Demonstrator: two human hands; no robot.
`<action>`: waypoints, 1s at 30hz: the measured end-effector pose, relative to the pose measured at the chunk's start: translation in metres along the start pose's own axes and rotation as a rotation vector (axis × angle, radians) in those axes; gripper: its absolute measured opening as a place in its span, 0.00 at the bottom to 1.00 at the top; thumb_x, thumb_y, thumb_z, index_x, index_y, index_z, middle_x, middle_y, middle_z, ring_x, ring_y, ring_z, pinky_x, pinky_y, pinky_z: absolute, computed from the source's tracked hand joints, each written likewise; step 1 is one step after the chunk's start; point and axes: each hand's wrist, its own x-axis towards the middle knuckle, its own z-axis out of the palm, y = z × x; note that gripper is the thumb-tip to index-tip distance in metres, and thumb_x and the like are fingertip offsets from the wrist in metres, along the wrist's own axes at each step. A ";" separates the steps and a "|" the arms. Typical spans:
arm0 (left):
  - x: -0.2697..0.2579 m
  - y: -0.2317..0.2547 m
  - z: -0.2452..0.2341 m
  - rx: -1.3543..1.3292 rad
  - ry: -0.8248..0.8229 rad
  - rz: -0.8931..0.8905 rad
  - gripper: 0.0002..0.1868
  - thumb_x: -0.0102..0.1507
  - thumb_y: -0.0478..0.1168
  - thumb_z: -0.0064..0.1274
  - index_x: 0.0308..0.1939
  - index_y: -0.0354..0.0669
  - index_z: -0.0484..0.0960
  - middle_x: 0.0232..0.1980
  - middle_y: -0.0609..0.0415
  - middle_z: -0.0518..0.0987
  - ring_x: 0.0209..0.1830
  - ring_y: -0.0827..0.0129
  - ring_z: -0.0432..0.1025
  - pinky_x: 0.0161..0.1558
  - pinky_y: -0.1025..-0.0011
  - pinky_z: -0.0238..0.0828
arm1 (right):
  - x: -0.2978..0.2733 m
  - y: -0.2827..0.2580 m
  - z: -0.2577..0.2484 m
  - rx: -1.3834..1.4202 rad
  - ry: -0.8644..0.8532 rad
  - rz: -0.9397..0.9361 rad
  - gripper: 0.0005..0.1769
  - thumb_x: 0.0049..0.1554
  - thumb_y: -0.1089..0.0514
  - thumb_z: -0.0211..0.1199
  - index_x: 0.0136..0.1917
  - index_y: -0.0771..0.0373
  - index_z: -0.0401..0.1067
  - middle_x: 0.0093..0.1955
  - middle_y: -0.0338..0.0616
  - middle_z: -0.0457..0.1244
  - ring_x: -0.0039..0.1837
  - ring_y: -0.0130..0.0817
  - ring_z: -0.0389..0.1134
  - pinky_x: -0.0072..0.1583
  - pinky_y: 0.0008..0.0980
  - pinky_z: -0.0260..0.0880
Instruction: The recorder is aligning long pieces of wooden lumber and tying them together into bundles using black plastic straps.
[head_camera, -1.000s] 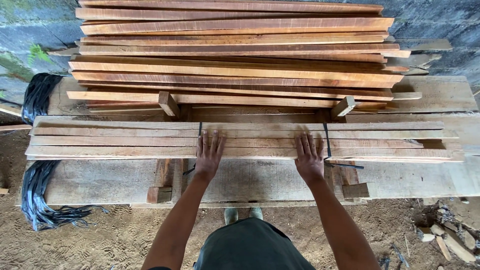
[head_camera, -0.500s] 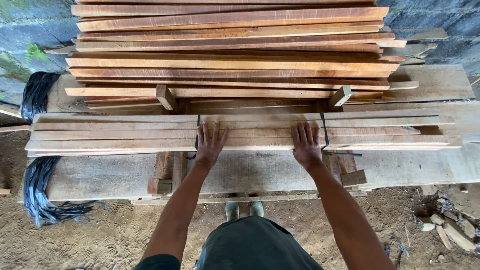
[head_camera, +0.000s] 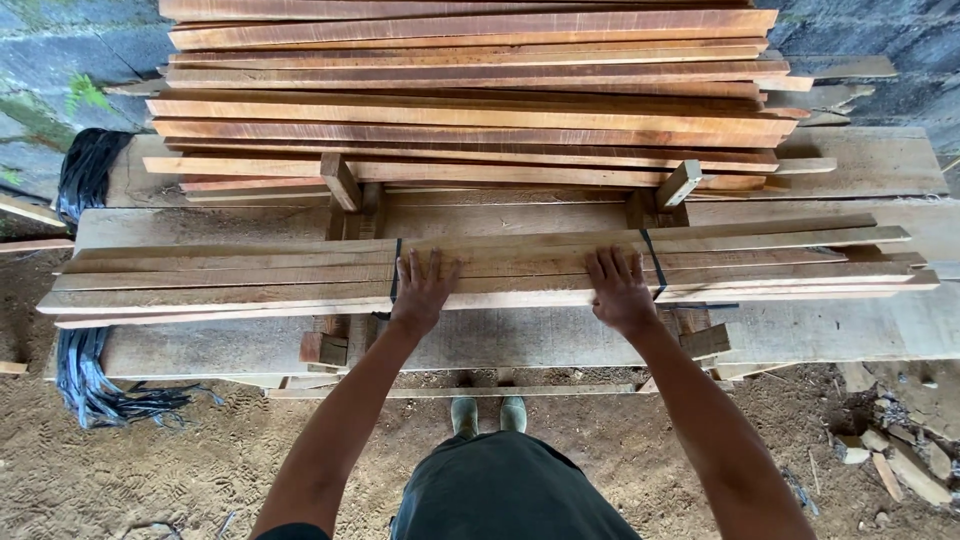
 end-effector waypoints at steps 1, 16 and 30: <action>0.000 -0.001 -0.003 -0.052 -0.084 0.004 0.59 0.50 0.37 0.68 0.80 0.61 0.51 0.77 0.34 0.57 0.71 0.18 0.56 0.66 0.24 0.53 | -0.001 0.003 0.001 0.042 -0.060 -0.014 0.59 0.33 0.51 0.76 0.77 0.55 0.57 0.72 0.46 0.59 0.77 0.52 0.58 0.72 0.66 0.60; 0.086 -0.083 -0.098 -0.220 -0.602 0.022 0.47 0.58 0.54 0.64 0.77 0.62 0.57 0.75 0.55 0.68 0.74 0.52 0.65 0.74 0.45 0.53 | 0.086 0.068 -0.117 0.561 -0.682 0.111 0.46 0.50 0.55 0.71 0.79 0.59 0.58 0.76 0.57 0.60 0.77 0.58 0.59 0.76 0.59 0.56; 0.047 -0.068 -0.089 -0.065 0.015 -0.034 0.60 0.43 0.45 0.72 0.76 0.48 0.56 0.77 0.47 0.61 0.77 0.52 0.56 0.78 0.49 0.46 | 0.058 0.040 -0.045 0.110 -0.042 0.144 0.63 0.36 0.38 0.81 0.77 0.61 0.57 0.73 0.52 0.58 0.78 0.50 0.57 0.80 0.48 0.50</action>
